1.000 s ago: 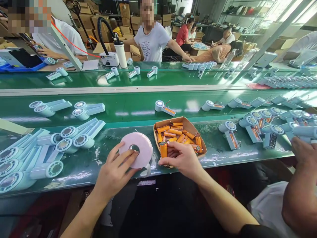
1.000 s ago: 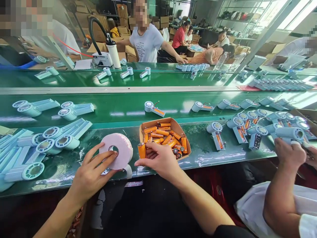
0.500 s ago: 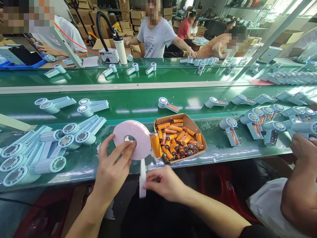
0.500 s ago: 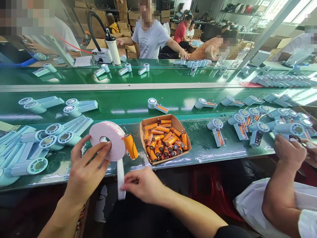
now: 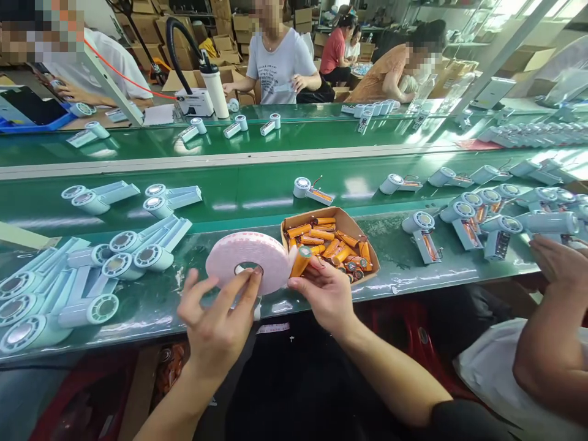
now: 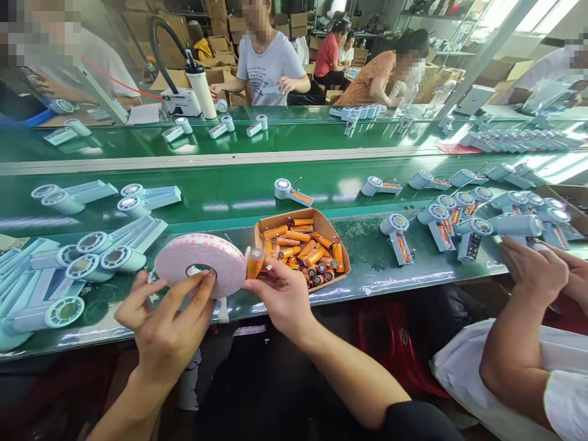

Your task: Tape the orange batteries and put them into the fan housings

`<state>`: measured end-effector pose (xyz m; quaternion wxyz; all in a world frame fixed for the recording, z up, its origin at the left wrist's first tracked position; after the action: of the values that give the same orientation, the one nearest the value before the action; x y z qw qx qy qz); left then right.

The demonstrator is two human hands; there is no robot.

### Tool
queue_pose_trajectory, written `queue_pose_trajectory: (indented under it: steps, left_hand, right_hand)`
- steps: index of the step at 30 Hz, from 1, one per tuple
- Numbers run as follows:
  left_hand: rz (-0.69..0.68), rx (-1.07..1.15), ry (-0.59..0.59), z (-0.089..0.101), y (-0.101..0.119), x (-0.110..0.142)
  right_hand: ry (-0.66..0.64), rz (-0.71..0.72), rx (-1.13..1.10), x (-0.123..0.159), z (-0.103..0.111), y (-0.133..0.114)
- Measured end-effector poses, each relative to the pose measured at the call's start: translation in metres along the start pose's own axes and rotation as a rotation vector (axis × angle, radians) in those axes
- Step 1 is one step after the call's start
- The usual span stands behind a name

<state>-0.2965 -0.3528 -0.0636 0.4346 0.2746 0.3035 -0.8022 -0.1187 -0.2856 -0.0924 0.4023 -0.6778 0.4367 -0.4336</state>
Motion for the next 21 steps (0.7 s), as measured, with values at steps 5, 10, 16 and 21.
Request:
queue_pose_trajectory:
  steps: [5, 10, 16, 21]
  left_hand:
    - [0.151, 0.066, 0.028, -0.011, 0.026, 0.006]
    - [0.160, 0.212, -0.132, -0.026, 0.021, 0.020]
    - [0.365, 0.382, -0.548, -0.064, -0.079, 0.068]
    - [0.597, -0.096, -0.583, -0.057, -0.161, 0.072]
  right_hand:
    - [0.172, -0.009, -0.231, 0.000, -0.008, 0.026]
    - [0.256, 0.157, -0.198, -0.015, 0.046, -0.037]
    - [0.481, 0.333, -0.212, -0.019, 0.133, -0.074]
    - [0.502, 0.156, -0.145, -0.001, 0.149, -0.048]
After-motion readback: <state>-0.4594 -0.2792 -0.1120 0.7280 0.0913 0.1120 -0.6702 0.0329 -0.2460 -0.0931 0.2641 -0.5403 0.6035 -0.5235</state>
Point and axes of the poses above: each hand's wrist, its own x-axis away from the middle knuckle, its own z-axis out of the back of the hand, y = z × x, the point moved 4 cm from there along -x, towards the middle knuckle, and after that the axes turned 15 degrees about -z, right-handed, at the moved point
